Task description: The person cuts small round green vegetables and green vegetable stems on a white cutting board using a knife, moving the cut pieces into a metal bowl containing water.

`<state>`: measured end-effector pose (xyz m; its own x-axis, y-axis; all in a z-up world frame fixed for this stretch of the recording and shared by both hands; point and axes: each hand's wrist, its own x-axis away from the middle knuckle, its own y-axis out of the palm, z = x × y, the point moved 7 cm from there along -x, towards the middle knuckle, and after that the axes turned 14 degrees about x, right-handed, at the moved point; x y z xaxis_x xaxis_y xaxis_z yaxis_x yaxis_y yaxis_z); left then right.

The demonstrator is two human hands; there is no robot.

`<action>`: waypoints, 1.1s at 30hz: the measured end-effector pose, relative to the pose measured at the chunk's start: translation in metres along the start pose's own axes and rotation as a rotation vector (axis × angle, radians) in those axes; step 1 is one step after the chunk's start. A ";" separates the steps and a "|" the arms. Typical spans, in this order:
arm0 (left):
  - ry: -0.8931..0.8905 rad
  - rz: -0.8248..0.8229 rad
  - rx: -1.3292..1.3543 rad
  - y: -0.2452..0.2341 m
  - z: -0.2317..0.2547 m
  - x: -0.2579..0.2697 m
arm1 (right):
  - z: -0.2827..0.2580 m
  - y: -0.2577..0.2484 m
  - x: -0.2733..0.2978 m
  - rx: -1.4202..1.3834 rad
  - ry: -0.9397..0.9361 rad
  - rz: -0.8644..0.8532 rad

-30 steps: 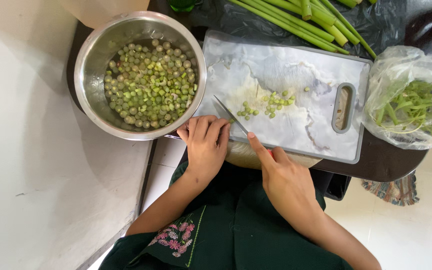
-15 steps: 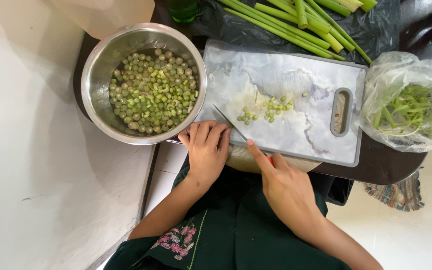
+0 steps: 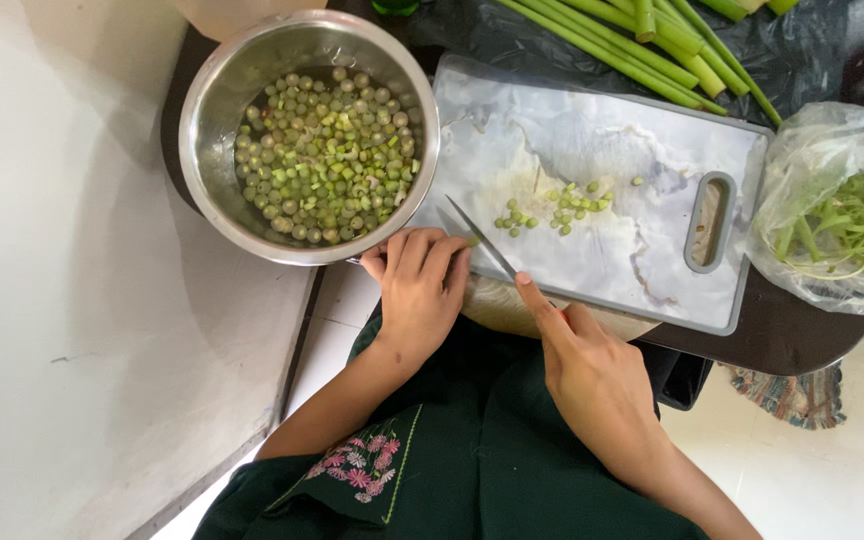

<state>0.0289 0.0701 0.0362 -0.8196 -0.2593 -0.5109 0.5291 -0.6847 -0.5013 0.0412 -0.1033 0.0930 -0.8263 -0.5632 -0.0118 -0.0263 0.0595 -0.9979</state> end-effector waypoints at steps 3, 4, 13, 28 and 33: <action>0.008 -0.001 -0.021 0.003 -0.001 -0.001 | -0.003 0.006 -0.005 0.008 -0.022 0.017; 0.018 0.010 -0.010 0.002 -0.001 -0.001 | -0.004 0.006 -0.007 0.001 -0.036 0.030; 0.013 0.029 -0.013 0.002 0.002 -0.002 | -0.003 -0.003 -0.006 0.006 -0.019 0.006; 0.021 0.020 -0.010 -0.007 0.007 -0.007 | -0.004 0.005 -0.011 0.047 -0.008 -0.017; 0.045 0.015 -0.051 -0.006 0.009 -0.006 | -0.004 0.008 -0.001 0.027 -0.026 -0.038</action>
<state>0.0286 0.0692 0.0482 -0.8014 -0.2374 -0.5489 0.5525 -0.6454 -0.5275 0.0395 -0.0984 0.0849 -0.8103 -0.5855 0.0247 -0.0421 0.0161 -0.9990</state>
